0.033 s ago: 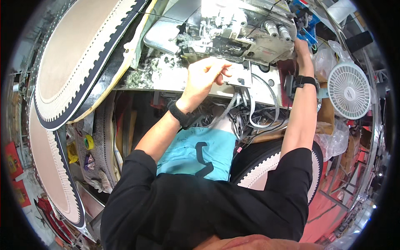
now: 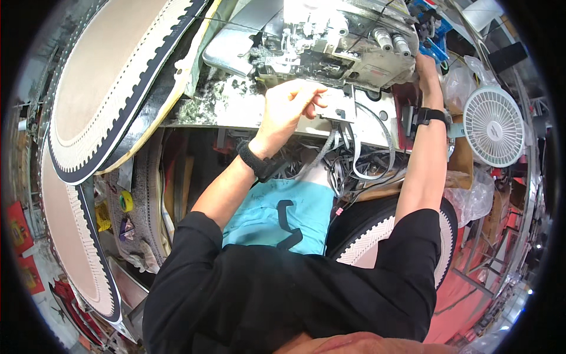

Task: The person picks up a circular fabric panel, marks the edge with a pen, and feeds it through a sewing machine. They use a small tool to adjust the thread, trim the excess with shears, and mark the edge again with a pen.

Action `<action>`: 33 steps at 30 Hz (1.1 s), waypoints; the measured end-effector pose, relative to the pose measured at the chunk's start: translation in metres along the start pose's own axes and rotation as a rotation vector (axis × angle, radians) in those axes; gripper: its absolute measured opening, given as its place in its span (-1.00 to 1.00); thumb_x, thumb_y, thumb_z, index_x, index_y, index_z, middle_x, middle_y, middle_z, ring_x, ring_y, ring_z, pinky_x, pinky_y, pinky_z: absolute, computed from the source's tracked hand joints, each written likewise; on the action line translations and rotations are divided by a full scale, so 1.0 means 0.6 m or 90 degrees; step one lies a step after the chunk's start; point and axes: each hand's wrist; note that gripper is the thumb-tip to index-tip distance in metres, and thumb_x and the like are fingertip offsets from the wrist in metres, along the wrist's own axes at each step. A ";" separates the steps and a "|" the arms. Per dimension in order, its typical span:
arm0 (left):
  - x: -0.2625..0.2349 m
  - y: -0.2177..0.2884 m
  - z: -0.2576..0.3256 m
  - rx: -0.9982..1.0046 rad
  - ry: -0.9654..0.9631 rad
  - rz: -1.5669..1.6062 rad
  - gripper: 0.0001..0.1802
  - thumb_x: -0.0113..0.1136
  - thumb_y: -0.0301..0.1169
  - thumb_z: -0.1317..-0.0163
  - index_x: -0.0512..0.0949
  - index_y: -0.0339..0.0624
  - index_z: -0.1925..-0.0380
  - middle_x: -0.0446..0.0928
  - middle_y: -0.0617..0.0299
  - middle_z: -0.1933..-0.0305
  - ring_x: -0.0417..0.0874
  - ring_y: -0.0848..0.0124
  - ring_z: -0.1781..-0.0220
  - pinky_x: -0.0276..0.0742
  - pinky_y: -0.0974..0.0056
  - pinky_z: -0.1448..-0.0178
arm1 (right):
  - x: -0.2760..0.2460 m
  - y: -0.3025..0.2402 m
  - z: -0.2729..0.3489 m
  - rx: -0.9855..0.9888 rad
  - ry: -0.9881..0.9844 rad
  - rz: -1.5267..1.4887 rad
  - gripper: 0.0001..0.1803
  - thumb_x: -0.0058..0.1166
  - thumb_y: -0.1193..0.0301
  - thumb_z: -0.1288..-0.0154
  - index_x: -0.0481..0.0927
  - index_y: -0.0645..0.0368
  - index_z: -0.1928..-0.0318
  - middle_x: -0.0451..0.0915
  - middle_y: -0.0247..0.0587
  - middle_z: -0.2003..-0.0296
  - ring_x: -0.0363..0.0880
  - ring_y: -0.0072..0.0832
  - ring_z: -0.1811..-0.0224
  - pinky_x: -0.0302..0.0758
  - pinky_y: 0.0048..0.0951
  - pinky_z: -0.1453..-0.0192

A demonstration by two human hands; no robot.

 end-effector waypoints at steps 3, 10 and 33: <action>-0.001 -0.005 -0.002 0.004 0.009 0.033 -0.74 0.07 -0.32 -0.27 0.58 -0.29 0.21 0.55 0.26 0.45 0.44 0.60 0.49 0.38 0.52 0.36 | 0.009 0.033 0.011 -0.042 -0.056 -0.150 -0.58 0.05 0.17 -0.17 0.61 0.37 0.30 0.58 -0.21 0.49 0.50 -0.56 0.44 0.42 -0.47 0.35; 0.007 -0.008 -0.004 -0.044 0.009 0.122 -0.73 0.11 -0.32 -0.24 0.57 -0.27 0.17 0.42 0.39 0.56 0.25 0.66 0.58 0.20 0.55 0.48 | 0.009 0.022 0.179 -0.334 0.112 -0.278 -0.71 -0.01 0.50 -0.26 0.51 0.26 0.00 0.58 -0.29 0.15 0.47 -0.65 0.16 0.39 -0.60 0.08; -0.007 0.005 -0.010 -0.043 0.006 -0.012 -0.75 0.10 -0.27 -0.22 0.59 -0.24 0.33 0.37 0.44 0.59 0.23 0.69 0.59 0.15 0.54 0.51 | 0.082 -0.133 0.428 -0.380 -0.164 0.025 -0.89 -0.01 0.47 -0.24 0.51 0.25 0.34 0.46 -0.29 0.71 0.41 -0.63 0.68 0.32 -0.55 0.56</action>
Point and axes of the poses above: each hand's wrist, its own z-axis away from the middle knuckle, its own x-axis out of the palm, y = z × x
